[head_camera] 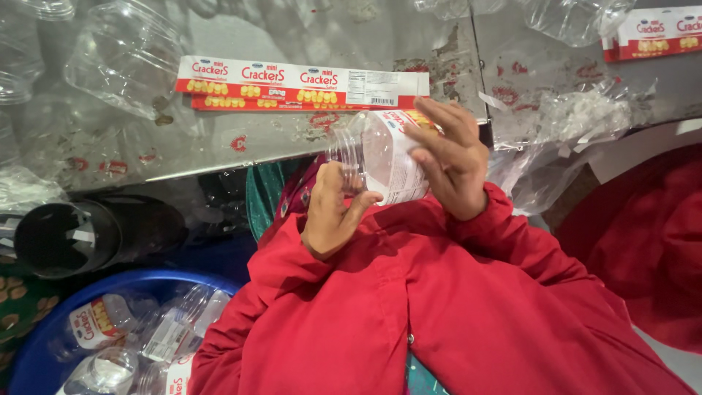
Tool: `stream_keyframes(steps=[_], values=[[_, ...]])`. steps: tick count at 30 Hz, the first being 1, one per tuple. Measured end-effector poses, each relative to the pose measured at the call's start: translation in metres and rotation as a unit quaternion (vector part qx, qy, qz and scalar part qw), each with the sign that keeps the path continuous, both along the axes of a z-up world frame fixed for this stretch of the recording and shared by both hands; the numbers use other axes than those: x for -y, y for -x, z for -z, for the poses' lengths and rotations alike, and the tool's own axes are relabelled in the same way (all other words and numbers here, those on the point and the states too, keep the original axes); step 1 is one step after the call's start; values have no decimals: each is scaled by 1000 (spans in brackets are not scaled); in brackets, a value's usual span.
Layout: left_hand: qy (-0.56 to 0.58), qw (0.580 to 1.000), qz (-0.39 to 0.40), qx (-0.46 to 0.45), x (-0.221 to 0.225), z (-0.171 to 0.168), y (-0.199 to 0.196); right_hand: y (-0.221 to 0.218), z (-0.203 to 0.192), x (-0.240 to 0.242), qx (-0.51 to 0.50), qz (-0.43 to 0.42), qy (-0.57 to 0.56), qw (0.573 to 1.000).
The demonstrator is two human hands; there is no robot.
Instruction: The person labels plastic jars by hand. They pick up a jar, peel a label from a sheet, and apply it to the side of the jar, smoothing it with their fingers.
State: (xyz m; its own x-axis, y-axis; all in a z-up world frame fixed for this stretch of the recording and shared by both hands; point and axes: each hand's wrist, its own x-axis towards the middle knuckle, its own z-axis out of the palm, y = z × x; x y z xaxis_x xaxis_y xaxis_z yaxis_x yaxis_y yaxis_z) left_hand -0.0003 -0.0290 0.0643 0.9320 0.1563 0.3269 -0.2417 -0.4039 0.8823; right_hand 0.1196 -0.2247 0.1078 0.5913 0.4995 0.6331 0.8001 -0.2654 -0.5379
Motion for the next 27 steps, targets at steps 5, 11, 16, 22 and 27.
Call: stream_keyframes(steps=[5, 11, 16, 22, 27], values=[[-84, 995, 3, 57, -14, -13, 4, -22, 16, -5, -285, -42, -66, 955], [-404, 898, -167, -49, -108, -69, 79, -68, 38, -13, -182, -75, 41, 980], [-605, 675, -219, -361, -139, -119, 167, -100, 66, -22, -114, -54, 107, 986], [-456, 836, -147, -269, -135, -112, 129, -112, 80, -36, 56, -49, 230, 970], [-274, 958, -37, -79, -136, -17, -5, -107, 83, -32, 35, -41, 223, 973]])
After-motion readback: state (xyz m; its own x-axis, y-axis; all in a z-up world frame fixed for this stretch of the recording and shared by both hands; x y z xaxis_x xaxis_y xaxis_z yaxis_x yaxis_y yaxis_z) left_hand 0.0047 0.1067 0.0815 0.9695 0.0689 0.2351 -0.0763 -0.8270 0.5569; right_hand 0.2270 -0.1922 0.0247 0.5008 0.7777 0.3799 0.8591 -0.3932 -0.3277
